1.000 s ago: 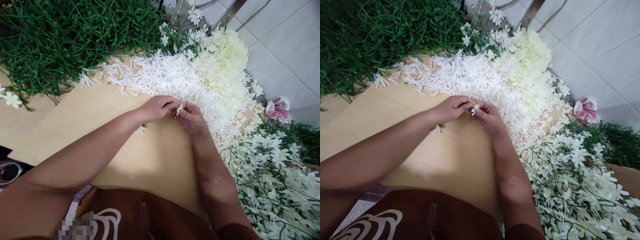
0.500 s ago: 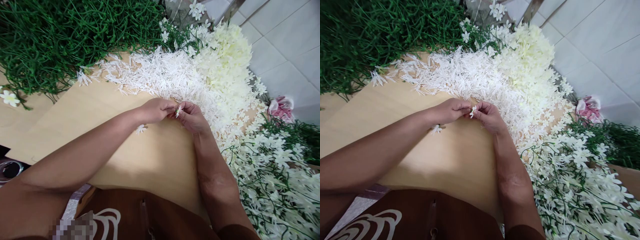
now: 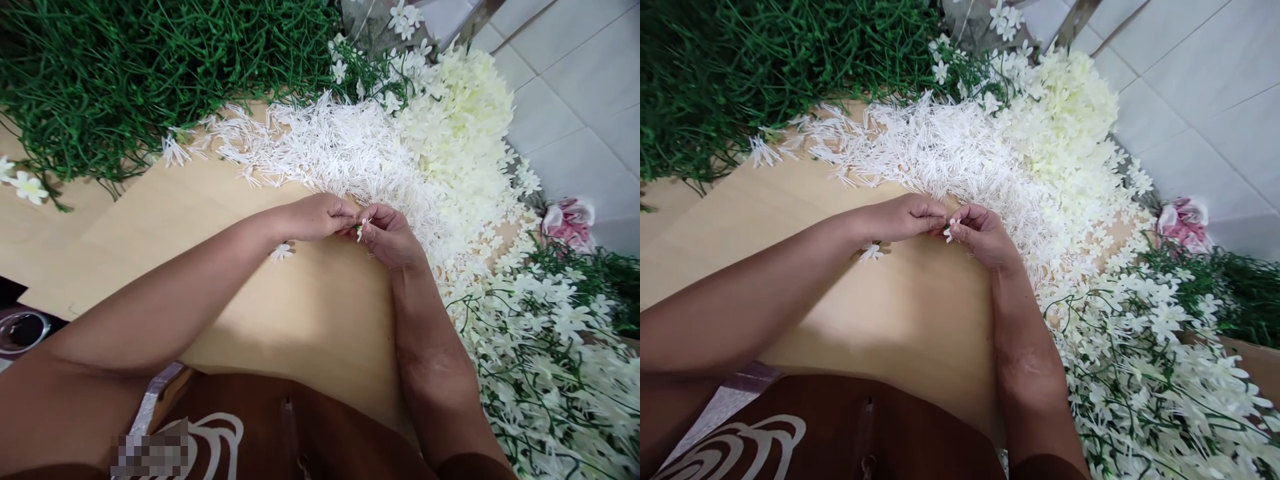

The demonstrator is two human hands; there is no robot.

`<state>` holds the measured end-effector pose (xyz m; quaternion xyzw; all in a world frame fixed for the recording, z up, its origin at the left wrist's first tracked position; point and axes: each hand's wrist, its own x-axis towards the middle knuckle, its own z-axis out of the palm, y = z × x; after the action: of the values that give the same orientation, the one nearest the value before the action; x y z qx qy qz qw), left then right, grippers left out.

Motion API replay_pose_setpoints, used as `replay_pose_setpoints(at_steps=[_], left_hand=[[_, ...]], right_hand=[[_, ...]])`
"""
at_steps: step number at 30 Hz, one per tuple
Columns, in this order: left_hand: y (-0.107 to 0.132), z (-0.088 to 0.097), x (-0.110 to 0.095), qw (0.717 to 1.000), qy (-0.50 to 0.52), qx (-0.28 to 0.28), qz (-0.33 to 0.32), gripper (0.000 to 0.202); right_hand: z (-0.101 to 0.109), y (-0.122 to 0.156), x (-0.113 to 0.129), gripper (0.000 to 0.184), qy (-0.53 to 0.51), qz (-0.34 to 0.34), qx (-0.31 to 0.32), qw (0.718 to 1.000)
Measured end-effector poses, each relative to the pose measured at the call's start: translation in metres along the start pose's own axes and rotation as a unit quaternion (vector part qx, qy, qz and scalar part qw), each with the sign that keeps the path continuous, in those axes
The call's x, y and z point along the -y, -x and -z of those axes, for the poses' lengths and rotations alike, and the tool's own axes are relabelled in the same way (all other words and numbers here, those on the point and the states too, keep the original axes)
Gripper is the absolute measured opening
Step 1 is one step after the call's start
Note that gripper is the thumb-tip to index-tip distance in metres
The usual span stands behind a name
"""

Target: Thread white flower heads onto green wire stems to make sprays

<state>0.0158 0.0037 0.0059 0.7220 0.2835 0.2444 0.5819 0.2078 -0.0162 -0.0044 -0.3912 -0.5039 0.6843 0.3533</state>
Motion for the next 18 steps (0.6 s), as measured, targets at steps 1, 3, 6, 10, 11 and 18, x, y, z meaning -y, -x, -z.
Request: replay_pose_setpoints(at_steps=[1,3,6,10,11,18], left_hand=[[0.0,0.0,0.0,1.0,0.006,0.006,-0.004,0.026],[0.0,0.0,-0.001,1.0,0.024,0.012,-0.009,0.026],[0.0,-0.004,-0.002,0.998,0.057,0.002,0.008,0.029],[-0.002,-0.01,-0.003,0.99,0.123,-0.055,0.048,0.034],[-0.002,-0.011,-0.003,0.986,0.137,-0.069,0.058,0.035],[-0.003,-0.012,-0.002,0.981,0.16,-0.079,0.071,0.035]], right_hand=[[0.0,0.0,-0.001,0.03,0.005,0.003,0.001,1.0],[0.001,-0.001,-0.004,0.029,0.009,0.016,0.005,1.0],[0.0,-0.002,-0.007,0.034,0.011,0.034,-0.005,0.999],[-0.009,-0.004,-0.009,0.045,0.016,0.052,-0.068,0.996],[-0.011,-0.005,-0.009,0.047,0.018,0.057,-0.084,0.995],[-0.014,-0.007,-0.011,0.047,0.019,0.066,-0.105,0.992]])
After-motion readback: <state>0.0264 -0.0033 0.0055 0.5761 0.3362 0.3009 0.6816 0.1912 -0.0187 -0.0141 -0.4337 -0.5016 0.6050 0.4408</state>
